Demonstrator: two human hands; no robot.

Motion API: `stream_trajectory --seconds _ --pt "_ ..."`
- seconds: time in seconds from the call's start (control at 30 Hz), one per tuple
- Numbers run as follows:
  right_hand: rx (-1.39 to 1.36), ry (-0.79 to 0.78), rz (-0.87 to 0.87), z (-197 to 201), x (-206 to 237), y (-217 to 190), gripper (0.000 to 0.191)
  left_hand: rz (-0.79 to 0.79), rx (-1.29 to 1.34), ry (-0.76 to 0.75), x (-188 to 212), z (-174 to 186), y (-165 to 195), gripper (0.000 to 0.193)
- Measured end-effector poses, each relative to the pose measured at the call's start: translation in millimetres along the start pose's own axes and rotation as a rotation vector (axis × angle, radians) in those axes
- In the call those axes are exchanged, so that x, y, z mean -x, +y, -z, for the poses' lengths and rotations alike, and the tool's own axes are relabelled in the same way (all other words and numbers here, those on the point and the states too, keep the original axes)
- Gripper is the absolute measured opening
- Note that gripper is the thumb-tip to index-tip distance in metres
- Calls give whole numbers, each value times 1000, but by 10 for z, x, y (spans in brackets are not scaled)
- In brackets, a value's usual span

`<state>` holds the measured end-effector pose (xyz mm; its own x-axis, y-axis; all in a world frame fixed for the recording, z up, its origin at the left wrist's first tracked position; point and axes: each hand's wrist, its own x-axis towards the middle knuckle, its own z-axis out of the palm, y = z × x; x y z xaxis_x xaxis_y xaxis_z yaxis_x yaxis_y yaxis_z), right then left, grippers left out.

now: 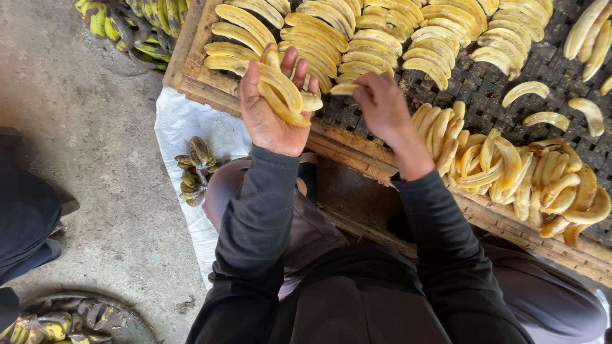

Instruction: The person sits on the ground in front of a slatted wooden drying tray and arranges peeled banana halves in neat rows across the tray, picking pieces one at a time from a pile and placing them into gaps. Later they hold a small bunch of banana pieces in one hand while continuing to place pieces with the other.

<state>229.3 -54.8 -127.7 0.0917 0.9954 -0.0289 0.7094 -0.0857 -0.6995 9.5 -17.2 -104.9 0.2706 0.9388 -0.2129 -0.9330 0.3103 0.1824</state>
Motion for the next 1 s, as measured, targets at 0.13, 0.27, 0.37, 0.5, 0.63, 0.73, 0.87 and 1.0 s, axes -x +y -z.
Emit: stream_trajectory --seconds 0.13,0.27,0.37,0.5,0.63,0.73,0.87,1.0 --pt "69 189 153 -246 -5 28 12 39 10 9 2 7 -24 44" --pt "183 278 147 -287 4 49 10 38 10 7 2 38 -50 43" --pt "207 312 116 -326 8 79 12 46 26 9 -12 41 -51 42" --pt "230 356 142 -345 -38 124 10 18 -18 -45 -16 -4 -96 42" --pt "5 344 127 -121 -46 14 3 107 -89 -95 15 -88 -188 48" --pt "-627 99 37 195 64 -235 18 246 -103 -210 95 -163 -286 55" --pt "-875 -155 28 584 108 -612 36 409 -133 -281 130 -265 -401 59" --pt "-769 -182 -65 670 68 -850 38 427 -150 -309 132 -253 -419 59"
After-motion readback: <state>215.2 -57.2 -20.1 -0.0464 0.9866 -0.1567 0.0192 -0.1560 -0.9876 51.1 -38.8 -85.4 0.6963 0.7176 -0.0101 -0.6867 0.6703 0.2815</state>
